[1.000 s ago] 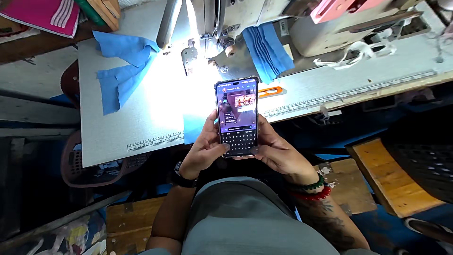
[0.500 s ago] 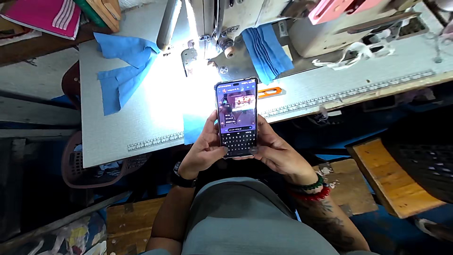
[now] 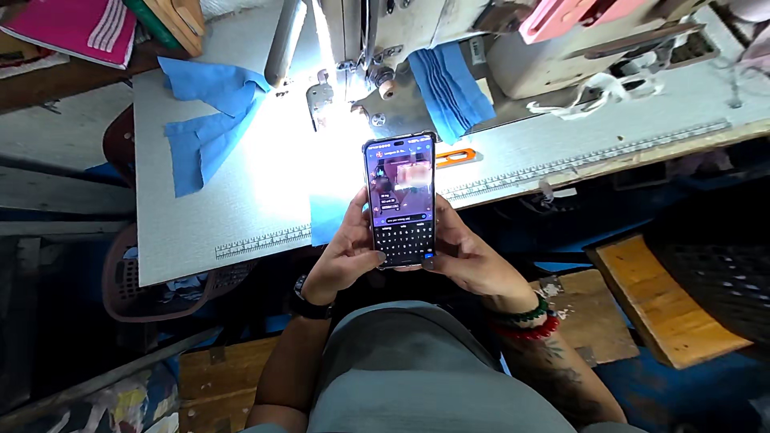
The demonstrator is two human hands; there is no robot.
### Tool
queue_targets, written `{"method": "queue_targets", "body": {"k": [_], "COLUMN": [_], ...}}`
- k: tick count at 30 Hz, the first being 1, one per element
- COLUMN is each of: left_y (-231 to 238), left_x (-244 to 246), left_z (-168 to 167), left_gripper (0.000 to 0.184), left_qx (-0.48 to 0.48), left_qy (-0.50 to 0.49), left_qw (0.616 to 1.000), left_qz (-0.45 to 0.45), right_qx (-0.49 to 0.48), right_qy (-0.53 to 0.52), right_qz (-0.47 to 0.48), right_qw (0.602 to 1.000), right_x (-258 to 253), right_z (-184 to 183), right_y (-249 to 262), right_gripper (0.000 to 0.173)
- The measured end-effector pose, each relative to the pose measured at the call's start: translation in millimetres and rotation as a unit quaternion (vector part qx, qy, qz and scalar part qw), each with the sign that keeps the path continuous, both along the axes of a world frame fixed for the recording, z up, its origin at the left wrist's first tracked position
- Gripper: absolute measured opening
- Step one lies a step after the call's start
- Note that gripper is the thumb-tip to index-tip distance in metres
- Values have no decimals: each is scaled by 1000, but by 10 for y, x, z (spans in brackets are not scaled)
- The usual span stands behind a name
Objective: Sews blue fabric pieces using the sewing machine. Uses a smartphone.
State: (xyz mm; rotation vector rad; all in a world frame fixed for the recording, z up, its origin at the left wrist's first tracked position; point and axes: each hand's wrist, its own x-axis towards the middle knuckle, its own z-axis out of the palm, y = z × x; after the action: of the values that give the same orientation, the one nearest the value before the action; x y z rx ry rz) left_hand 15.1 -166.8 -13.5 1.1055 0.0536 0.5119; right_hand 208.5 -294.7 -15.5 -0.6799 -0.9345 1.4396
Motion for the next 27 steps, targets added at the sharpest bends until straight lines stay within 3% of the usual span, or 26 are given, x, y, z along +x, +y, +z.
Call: {"method": "queue_targets", "body": {"k": [4,10,14,20,27], "left_y": [-28,-59,-22,8,10], "left_x": [6,21,27,20,18], "left_z": [26,66,52,16,1], "left_gripper": [90,91,90,90,90], "left_qx": [10,29,21,8,-9], "left_qy": [-5,6,11,2,0], "left_qw": [1000,1000,1000,1000,1000], "left_qz": [3,3,-2,2,7], "right_qx": [-27,-77,-59,-36,-35], "right_qy": [43,45,74,41,19], "right_qz": [-20,-95,-72,-44,-36], "right_qw": [999,991,993,998,999], "right_x": [-10,-74,-50,-27,-18], "right_z": [41,78,38,23,37], "right_y": [16,51,45,27,24], "right_gripper": [51,33,37,65,74]}}
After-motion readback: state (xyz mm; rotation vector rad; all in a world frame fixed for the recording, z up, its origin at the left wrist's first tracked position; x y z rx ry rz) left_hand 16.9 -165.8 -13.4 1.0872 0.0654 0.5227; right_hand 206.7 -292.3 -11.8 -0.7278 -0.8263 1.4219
